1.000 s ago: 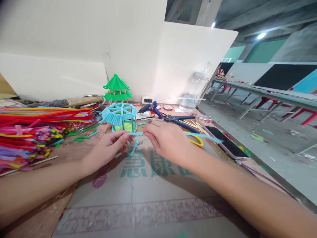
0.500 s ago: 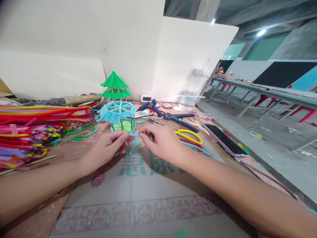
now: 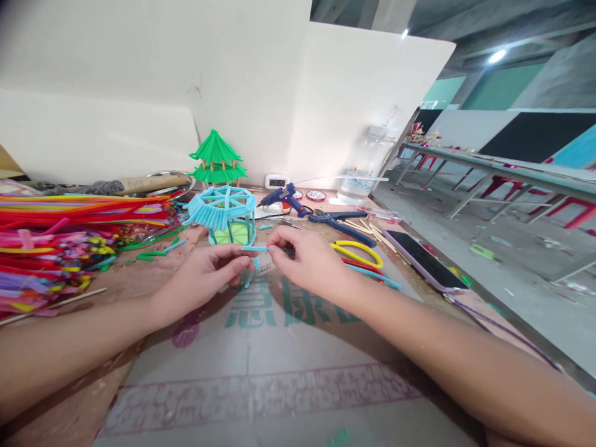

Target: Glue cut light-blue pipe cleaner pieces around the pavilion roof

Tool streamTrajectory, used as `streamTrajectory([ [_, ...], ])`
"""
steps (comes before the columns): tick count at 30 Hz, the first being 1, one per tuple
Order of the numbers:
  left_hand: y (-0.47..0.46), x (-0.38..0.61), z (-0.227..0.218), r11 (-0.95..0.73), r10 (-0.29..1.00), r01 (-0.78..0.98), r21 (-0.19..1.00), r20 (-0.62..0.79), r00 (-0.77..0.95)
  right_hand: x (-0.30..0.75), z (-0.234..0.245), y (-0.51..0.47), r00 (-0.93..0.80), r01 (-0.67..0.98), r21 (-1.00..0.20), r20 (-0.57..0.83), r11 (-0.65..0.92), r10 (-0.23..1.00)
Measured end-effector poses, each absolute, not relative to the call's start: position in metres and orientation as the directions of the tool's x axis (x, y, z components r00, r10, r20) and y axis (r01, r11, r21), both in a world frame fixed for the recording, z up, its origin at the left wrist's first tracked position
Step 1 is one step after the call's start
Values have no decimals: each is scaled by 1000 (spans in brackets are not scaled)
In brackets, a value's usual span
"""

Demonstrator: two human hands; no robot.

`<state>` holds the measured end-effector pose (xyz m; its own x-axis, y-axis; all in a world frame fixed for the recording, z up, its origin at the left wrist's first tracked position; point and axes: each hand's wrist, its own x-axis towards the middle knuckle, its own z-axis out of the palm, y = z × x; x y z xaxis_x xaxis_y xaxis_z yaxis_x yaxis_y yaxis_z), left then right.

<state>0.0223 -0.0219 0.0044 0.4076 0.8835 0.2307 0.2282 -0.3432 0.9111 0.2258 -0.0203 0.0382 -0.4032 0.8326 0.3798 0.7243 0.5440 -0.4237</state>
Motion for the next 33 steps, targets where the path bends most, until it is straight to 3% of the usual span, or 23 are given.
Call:
streamTrajectory([
  [3, -22, 22, 4, -344, 883, 233, 910, 228, 410, 226, 39, -20, -431, 724, -388, 392, 571, 813],
  [11, -23, 20, 7, -347, 884, 260, 901, 221, 412, 226, 38, -25, -581, 712, -100, 470, 695, 664],
  [15, -23, 19, 6, -340, 896, 281, 898, 219, 386, 226, 37, -27, -602, 722, -37, 459, 691, 654],
  [18, -22, 19, 5, -348, 894, 284, 893, 225, 388, 225, 35, -29, -600, 714, -51, 472, 699, 646],
  [25, -22, 19, 3, -398, 867, 281, 873, 259, 426, 218, 34, -28, -559, 646, -213, 522, 733, 645],
  [33, -23, 23, 8, -297, 885, 226, 928, 179, 430, 222, 31, -21, -549, 668, -225, 494, 709, 674],
])
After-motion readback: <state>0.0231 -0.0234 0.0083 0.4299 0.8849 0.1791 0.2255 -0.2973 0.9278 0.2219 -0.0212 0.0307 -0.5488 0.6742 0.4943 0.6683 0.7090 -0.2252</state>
